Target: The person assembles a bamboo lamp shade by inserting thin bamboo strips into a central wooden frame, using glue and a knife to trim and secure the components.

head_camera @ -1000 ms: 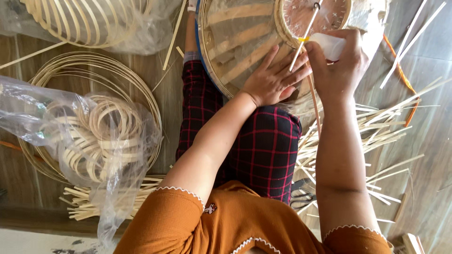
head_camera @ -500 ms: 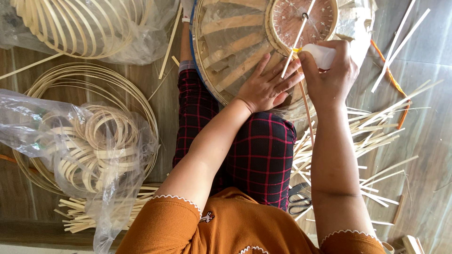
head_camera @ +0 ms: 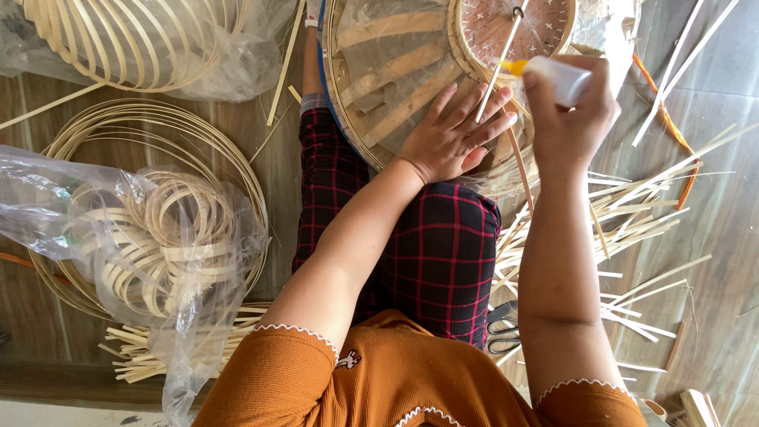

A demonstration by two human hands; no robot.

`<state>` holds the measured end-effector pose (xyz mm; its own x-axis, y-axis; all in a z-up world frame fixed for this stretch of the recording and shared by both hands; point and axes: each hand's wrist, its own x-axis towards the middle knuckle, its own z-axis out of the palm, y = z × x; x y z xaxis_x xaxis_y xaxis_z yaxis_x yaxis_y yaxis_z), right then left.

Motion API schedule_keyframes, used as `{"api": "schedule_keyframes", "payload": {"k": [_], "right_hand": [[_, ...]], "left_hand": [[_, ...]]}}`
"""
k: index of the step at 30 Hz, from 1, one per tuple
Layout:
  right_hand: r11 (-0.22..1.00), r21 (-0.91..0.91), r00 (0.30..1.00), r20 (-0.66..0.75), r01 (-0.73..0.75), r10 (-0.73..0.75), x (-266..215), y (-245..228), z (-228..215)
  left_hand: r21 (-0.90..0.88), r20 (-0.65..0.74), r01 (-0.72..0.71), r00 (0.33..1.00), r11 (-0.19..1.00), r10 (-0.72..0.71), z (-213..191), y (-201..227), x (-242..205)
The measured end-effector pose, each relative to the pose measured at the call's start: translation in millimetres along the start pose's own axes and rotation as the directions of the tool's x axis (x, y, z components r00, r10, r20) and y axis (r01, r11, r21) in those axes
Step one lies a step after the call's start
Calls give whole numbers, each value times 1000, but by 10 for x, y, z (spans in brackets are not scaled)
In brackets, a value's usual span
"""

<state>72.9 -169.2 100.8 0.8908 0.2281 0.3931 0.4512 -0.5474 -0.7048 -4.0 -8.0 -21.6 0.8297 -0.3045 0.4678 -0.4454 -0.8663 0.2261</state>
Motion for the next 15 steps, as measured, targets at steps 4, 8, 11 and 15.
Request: {"api": "schedule_keyframes", "payload": {"k": [4, 8, 11, 15], "right_hand": [[753, 574, 937, 82, -322, 338, 114, 156, -29], [350, 837, 872, 267, -421, 410, 231, 331, -81], [472, 814, 934, 233, -339, 270, 369, 555, 46], [953, 108, 944, -145, -282, 295, 654, 955, 371]], "left_hand": [[-21, 22, 5, 1000, 1000, -5, -5, 1, -4], [-30, 5, -1, 1000, 1000, 1, -23, 1, -1], [-36, -2, 6, 1000, 999, -6, -43, 2, 1], [-7, -20, 6, 1000, 1000, -6, -78, 19, 25]]}}
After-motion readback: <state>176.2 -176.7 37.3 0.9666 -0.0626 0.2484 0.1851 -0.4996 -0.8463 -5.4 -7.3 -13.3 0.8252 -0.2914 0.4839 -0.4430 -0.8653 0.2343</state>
